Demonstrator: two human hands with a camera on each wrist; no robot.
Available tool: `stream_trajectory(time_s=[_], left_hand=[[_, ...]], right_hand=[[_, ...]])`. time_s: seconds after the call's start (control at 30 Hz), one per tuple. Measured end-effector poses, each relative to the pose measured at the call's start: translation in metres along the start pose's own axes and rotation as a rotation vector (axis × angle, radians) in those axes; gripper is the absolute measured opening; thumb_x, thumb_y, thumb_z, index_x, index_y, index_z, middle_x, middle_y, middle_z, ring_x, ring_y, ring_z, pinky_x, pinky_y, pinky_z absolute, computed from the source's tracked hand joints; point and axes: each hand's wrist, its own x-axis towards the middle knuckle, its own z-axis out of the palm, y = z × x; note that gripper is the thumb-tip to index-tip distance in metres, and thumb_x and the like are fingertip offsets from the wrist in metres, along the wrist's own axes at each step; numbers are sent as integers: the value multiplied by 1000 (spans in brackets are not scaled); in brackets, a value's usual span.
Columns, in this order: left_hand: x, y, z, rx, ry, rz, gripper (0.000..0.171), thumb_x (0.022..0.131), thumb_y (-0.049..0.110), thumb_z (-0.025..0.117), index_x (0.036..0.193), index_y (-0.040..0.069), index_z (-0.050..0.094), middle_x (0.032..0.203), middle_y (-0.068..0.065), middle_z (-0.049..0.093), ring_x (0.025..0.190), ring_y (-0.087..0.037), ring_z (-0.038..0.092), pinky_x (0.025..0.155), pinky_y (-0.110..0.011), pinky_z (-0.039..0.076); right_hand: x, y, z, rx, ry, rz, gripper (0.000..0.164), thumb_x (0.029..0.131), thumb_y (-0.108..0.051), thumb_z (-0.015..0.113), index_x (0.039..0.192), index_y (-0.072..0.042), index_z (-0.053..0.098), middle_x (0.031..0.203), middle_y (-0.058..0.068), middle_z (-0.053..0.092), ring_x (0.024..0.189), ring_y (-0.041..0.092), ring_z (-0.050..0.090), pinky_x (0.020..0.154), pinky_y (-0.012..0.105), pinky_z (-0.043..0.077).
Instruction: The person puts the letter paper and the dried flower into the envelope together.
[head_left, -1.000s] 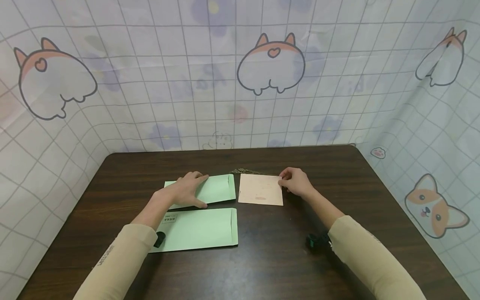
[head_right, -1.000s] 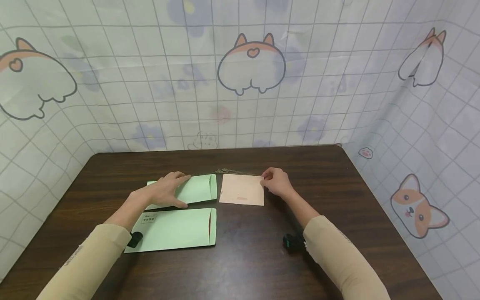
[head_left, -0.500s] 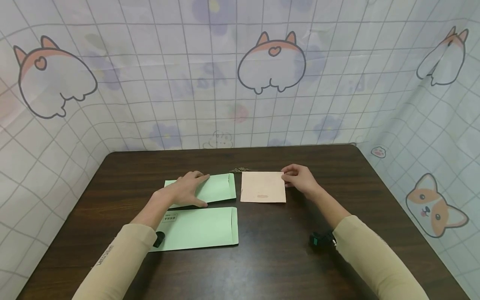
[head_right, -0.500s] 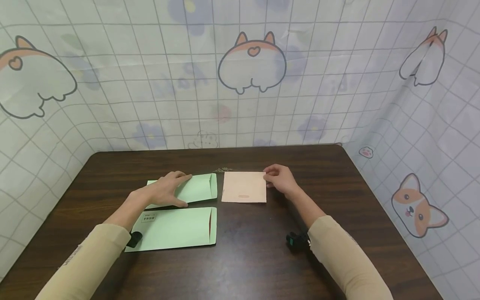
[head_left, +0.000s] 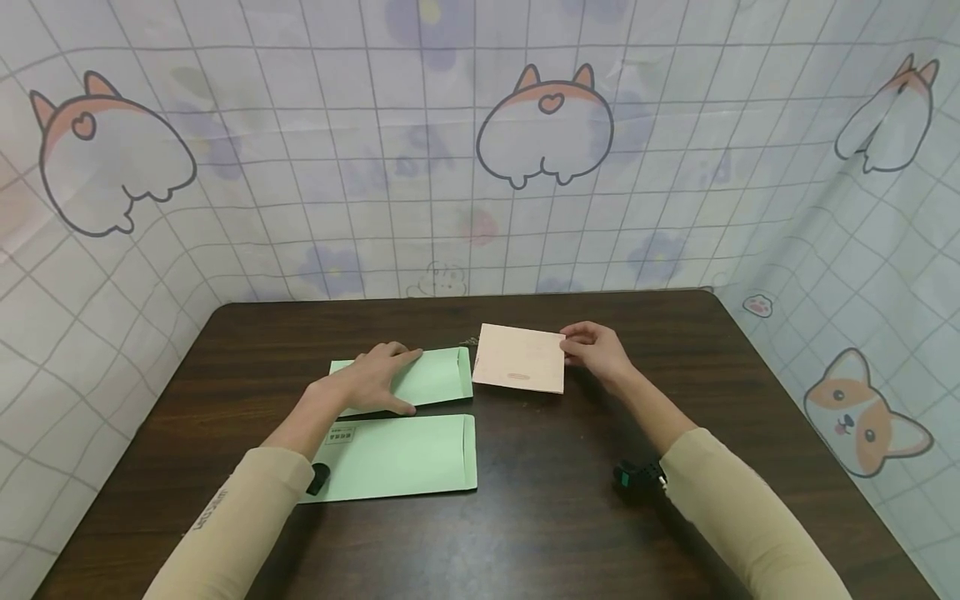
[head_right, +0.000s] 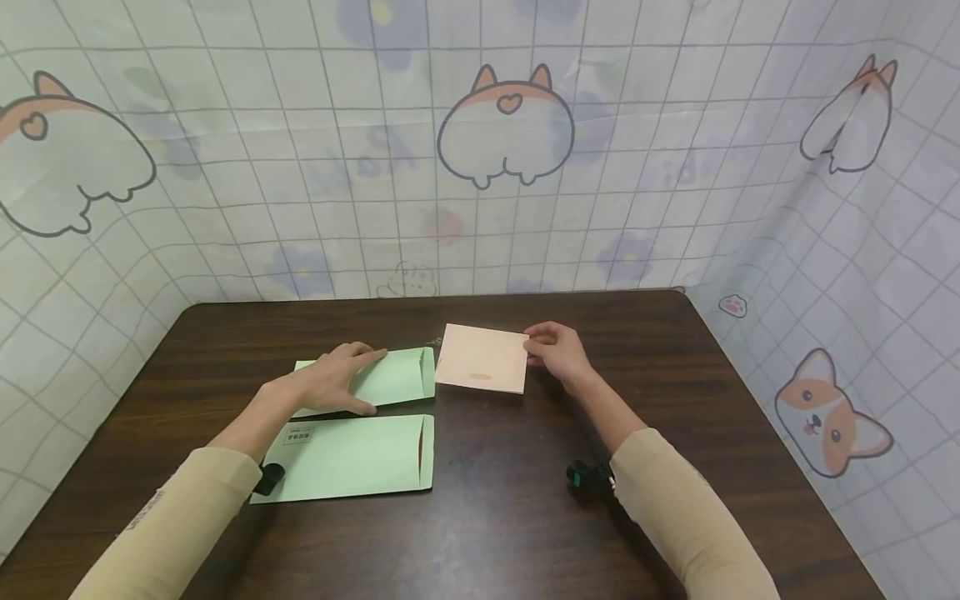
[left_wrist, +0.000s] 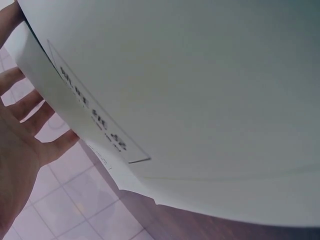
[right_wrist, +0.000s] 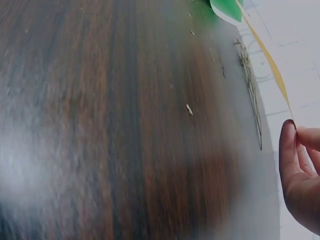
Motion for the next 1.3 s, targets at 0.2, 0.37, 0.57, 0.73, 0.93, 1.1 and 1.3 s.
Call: stream_trajectory(time_s=[0.2, 0.37, 0.57, 0.73, 0.93, 1.1, 1.3], left_hand=[[0, 1, 0, -2, 0, -5, 102, 84, 53, 82, 163, 12, 32, 150, -19, 41, 137, -37, 41, 109, -71, 29], [1, 0, 0, 0, 4, 3, 102, 84, 54, 82, 162, 11, 32, 150, -18, 41, 136, -37, 41, 108, -70, 30], [0, 1, -1, -5, 5, 11, 102, 84, 53, 82, 162, 11, 32, 149, -18, 42, 136, -37, 41, 108, -70, 30], [0, 1, -1, -9, 6, 13, 101, 84, 52, 82, 163, 12, 32, 149, -17, 42, 136, -36, 42, 108, -69, 31], [0, 0, -1, -7, 3, 14, 102, 84, 53, 82, 163, 12, 32, 149, -18, 42, 136, -37, 41, 108, -70, 31], [0, -1, 0, -5, 2, 17, 102, 85, 53, 82, 162, 11, 32, 150, -18, 41, 137, -37, 41, 108, -70, 31], [-1, 0, 0, -9, 4, 20, 102, 84, 53, 82, 162, 11, 32, 150, -18, 41, 137, -37, 41, 108, -71, 30]], right_hand=[[2, 0, 10, 16, -6, 2, 30, 101, -1, 64, 128, 10, 59, 112, 19, 66, 90, 17, 67, 86, 38, 59], [0, -2, 16, 40, -21, -1, 27, 100, 0, 65, 125, 10, 61, 109, 16, 67, 89, 18, 68, 83, 36, 59], [1, -3, 21, 58, -41, -4, 25, 99, 2, 65, 122, 10, 61, 105, 15, 68, 86, 18, 69, 81, 36, 60], [1, -4, 21, 38, -55, -17, 26, 99, 1, 66, 122, 11, 62, 107, 19, 69, 85, 19, 69, 81, 37, 60], [1, -4, 22, 14, -68, -22, 24, 98, 0, 68, 120, 10, 64, 109, 22, 69, 85, 24, 69, 81, 39, 60], [3, -4, 22, 19, -66, -19, 23, 98, 0, 69, 118, 9, 66, 106, 20, 70, 84, 24, 69, 80, 38, 60], [4, -5, 23, 24, -68, -8, 23, 98, -2, 68, 118, 10, 67, 106, 19, 70, 82, 23, 69, 79, 38, 60]])
